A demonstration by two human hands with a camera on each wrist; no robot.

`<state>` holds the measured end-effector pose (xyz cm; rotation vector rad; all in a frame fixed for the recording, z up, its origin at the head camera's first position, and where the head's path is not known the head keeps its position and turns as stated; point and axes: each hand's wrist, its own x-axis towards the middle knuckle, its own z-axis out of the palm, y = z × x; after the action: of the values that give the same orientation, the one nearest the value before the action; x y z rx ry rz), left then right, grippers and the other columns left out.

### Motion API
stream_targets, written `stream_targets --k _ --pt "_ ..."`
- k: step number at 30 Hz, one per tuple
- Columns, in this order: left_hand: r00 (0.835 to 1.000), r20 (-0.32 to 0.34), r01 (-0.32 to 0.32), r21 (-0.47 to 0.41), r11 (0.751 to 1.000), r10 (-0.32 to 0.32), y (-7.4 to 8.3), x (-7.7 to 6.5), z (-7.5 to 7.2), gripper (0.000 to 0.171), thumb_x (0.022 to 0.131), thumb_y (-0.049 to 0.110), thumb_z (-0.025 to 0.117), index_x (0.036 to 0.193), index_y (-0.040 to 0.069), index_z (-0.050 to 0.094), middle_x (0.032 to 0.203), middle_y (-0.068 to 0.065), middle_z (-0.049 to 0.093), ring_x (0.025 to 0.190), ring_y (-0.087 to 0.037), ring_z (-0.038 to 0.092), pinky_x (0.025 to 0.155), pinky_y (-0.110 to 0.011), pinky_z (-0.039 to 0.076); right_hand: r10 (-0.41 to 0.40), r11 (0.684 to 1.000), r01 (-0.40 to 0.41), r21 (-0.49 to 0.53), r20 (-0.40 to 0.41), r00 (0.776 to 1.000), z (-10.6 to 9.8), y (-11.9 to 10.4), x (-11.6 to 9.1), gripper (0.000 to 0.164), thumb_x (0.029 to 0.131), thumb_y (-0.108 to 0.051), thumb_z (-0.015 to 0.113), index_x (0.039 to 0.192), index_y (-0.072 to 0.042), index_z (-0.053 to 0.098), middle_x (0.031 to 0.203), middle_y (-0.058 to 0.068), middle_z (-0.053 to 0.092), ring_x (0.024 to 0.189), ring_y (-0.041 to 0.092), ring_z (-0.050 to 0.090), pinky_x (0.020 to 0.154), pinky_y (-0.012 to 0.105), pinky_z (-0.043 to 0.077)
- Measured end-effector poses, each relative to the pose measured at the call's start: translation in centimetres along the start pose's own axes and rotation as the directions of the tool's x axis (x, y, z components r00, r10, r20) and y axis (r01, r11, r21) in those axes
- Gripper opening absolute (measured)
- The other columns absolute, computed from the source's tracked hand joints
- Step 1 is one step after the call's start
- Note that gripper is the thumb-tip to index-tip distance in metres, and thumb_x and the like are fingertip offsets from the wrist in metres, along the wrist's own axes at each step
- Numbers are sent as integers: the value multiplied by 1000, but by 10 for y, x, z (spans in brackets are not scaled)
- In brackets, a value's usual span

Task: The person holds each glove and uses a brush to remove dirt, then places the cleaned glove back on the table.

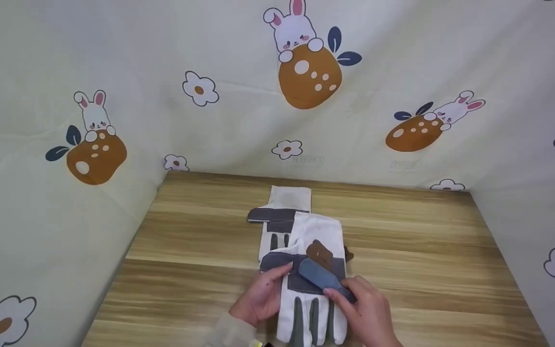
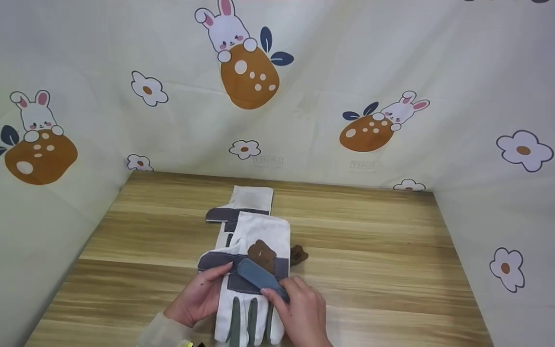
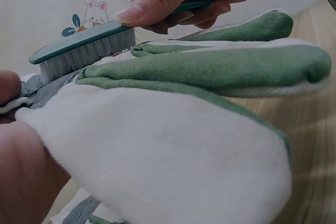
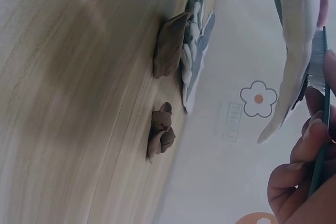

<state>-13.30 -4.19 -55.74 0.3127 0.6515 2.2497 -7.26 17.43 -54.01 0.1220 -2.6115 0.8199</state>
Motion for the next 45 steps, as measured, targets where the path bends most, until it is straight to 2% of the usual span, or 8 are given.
stream_targets --k 12,22,27,31,35,39,41,45 --pt "1000 19 -20 -7 1000 20 1 0 1 42 98 18 30 134 -2 35 134 -20 42 126 -33 35 106 -46 24 56 997 -56 44 -3 998 -3 5 2 20 73 -54 66 75 -34 61 67 -22 45 56 1 43 50 20 37" --pt "999 31 -30 -24 999 31 -2 -2 -3 39 98 18 28 130 0 41 131 -17 47 125 -32 37 106 -45 24 172 980 -174 93 22 985 -6 8 5 22 73 -56 64 73 -34 61 73 -21 51 64 1 49 57 23 43" --pt "999 27 -27 -28 999 28 -1 -1 -2 39 98 19 28 130 -1 42 131 -17 47 125 -32 36 106 -45 24 197 972 -202 123 51 979 -6 6 6 23 74 -56 64 74 -34 61 76 -21 54 67 2 51 60 24 45" --pt "1000 21 -15 -20 1000 15 0 0 0 41 98 20 29 131 -2 39 132 -19 45 125 -33 36 106 -45 24 165 975 -170 143 48 985 -3 1 4 23 74 -55 64 75 -33 61 73 -20 52 63 3 49 56 21 42" --pt "1000 -4 16 -21 1000 -16 1 -1 1 45 98 21 30 135 -5 31 135 -21 40 126 -34 35 106 -45 26 56 988 -60 143 28 998 2 -4 0 20 74 -51 67 77 -32 61 71 -20 48 60 2 46 52 19 39" --pt "998 -31 46 -30 998 -47 1 -2 2 49 98 23 32 137 -6 26 136 -22 38 126 -33 34 106 -43 26 -25 995 23 101 17 1000 6 -5 -3 20 74 -51 68 76 -33 60 72 -22 47 60 -1 46 52 19 40" --pt "998 -30 49 -31 998 -50 1 -3 2 50 98 23 32 138 -6 24 137 -22 38 127 -33 34 106 -43 26 -26 996 25 84 19 999 6 -5 -3 21 74 -52 67 76 -32 60 72 -22 47 60 -1 46 53 19 41" --pt "999 -14 38 -37 999 -39 0 -4 1 51 98 22 31 139 -6 22 138 -22 36 127 -34 33 105 -44 26 31 997 -33 65 36 999 4 -3 -3 25 75 -56 64 77 -31 62 71 -22 47 60 0 46 53 19 41"
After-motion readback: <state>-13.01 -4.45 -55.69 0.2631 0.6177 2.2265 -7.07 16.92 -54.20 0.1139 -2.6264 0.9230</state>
